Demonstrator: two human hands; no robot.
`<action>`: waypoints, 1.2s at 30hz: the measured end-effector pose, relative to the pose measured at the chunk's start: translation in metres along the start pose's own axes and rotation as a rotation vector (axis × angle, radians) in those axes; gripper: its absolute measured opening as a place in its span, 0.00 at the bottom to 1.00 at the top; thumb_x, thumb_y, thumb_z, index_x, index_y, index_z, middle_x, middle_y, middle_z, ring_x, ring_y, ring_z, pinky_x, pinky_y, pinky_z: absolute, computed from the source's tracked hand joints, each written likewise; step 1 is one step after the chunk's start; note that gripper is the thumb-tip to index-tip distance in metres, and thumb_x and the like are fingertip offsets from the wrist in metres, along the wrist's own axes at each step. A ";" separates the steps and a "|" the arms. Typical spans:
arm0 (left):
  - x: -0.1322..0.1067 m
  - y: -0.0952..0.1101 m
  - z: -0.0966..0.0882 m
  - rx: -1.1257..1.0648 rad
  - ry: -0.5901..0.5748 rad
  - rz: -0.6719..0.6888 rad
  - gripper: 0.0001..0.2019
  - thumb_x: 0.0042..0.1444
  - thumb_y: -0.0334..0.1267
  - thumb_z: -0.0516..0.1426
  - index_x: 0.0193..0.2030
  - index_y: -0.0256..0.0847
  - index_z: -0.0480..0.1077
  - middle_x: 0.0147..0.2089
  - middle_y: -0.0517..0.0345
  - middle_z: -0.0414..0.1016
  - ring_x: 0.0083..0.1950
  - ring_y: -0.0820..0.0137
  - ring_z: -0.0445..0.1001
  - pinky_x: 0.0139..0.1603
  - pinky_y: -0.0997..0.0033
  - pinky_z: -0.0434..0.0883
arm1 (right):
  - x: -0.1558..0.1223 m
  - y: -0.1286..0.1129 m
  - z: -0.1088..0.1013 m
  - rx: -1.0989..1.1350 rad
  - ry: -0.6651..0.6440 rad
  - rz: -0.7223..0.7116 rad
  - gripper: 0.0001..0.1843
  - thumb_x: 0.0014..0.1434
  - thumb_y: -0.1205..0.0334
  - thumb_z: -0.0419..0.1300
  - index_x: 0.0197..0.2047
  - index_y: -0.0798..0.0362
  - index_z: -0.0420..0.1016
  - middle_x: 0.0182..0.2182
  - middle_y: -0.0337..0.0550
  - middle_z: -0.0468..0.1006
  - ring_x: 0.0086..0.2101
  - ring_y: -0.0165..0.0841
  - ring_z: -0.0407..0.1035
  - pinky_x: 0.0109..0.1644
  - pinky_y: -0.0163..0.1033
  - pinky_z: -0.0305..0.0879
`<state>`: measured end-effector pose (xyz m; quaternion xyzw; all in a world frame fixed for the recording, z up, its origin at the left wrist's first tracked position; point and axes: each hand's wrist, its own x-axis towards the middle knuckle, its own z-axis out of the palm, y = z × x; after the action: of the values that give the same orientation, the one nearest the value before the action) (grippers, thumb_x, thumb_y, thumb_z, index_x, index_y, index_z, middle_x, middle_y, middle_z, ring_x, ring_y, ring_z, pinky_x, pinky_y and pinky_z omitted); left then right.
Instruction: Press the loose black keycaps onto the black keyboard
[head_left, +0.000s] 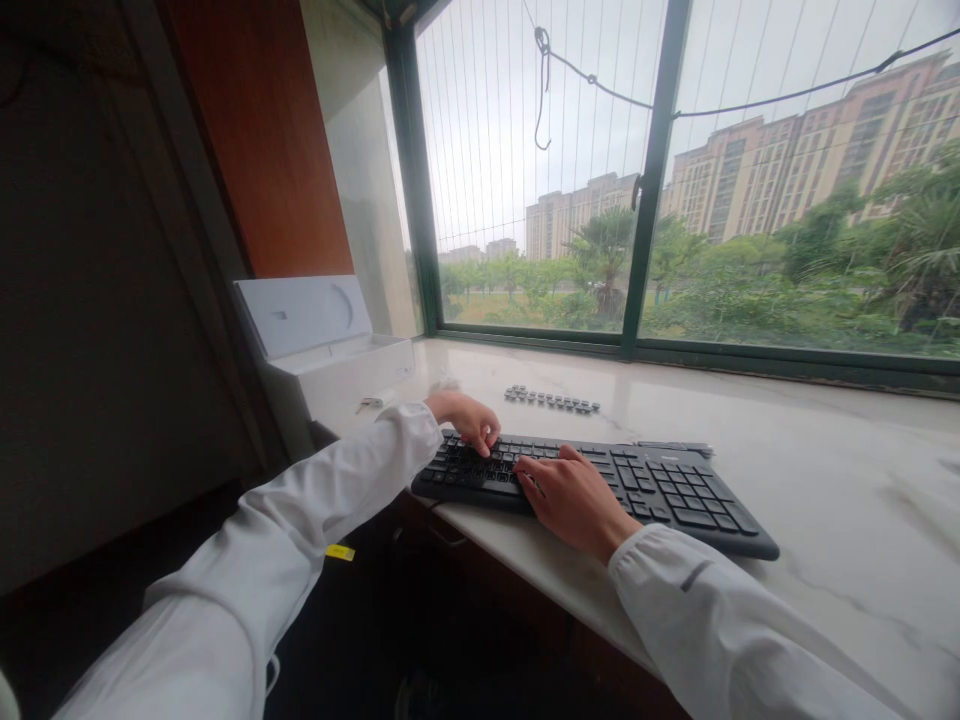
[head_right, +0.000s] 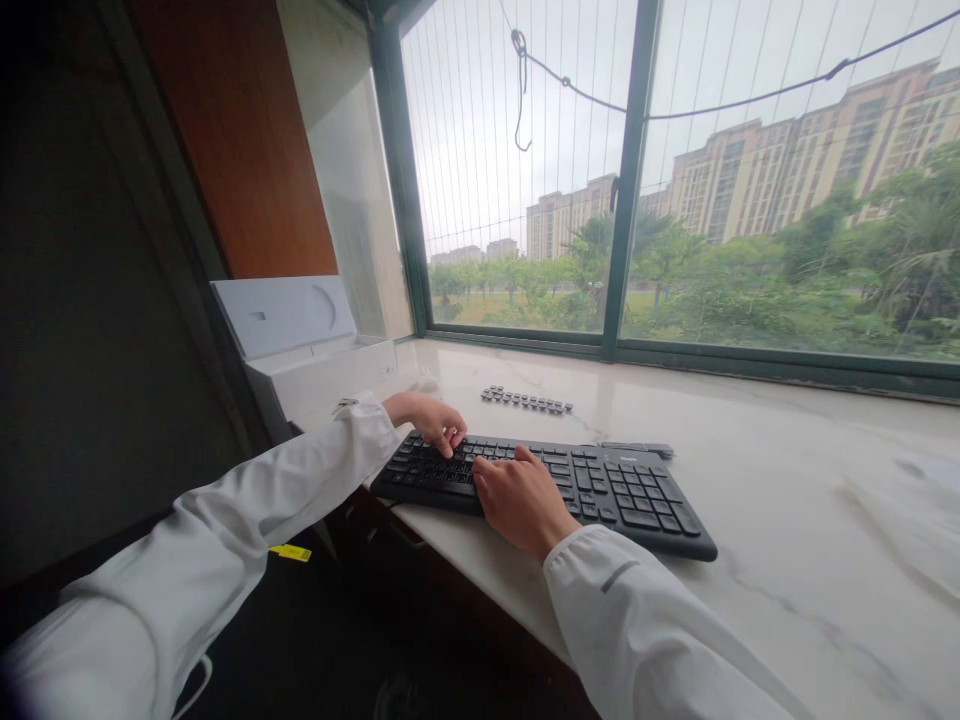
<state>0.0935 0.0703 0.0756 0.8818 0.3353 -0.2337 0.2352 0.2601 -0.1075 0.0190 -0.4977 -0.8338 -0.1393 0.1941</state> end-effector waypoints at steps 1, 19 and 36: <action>0.000 0.002 0.000 0.021 0.010 -0.004 0.17 0.41 0.46 0.66 0.35 0.39 0.69 0.27 0.63 0.67 0.24 0.78 0.63 0.26 0.76 0.63 | 0.000 0.000 0.000 -0.004 -0.003 0.001 0.13 0.67 0.62 0.44 0.36 0.52 0.68 0.28 0.39 0.79 0.26 0.29 0.69 0.42 0.39 0.46; -0.012 -0.033 -0.035 0.006 0.544 -0.152 0.22 0.43 0.49 0.63 0.43 0.38 0.73 0.39 0.53 0.76 0.25 0.78 0.69 0.31 0.75 0.67 | -0.001 0.000 0.001 0.020 -0.005 0.006 0.14 0.67 0.61 0.43 0.39 0.50 0.69 0.28 0.38 0.79 0.27 0.30 0.70 0.42 0.39 0.47; 0.120 -0.029 -0.068 0.212 0.782 -0.271 0.13 0.60 0.41 0.51 0.47 0.51 0.74 0.54 0.58 0.73 0.52 0.65 0.71 0.54 0.68 0.64 | -0.001 0.004 0.001 0.023 -0.027 0.009 0.11 0.64 0.63 0.46 0.34 0.52 0.67 0.25 0.39 0.77 0.25 0.29 0.68 0.43 0.39 0.46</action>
<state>0.1706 0.1864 0.0529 0.8714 0.4861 0.0565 -0.0343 0.2635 -0.1061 0.0182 -0.5011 -0.8356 -0.1221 0.1891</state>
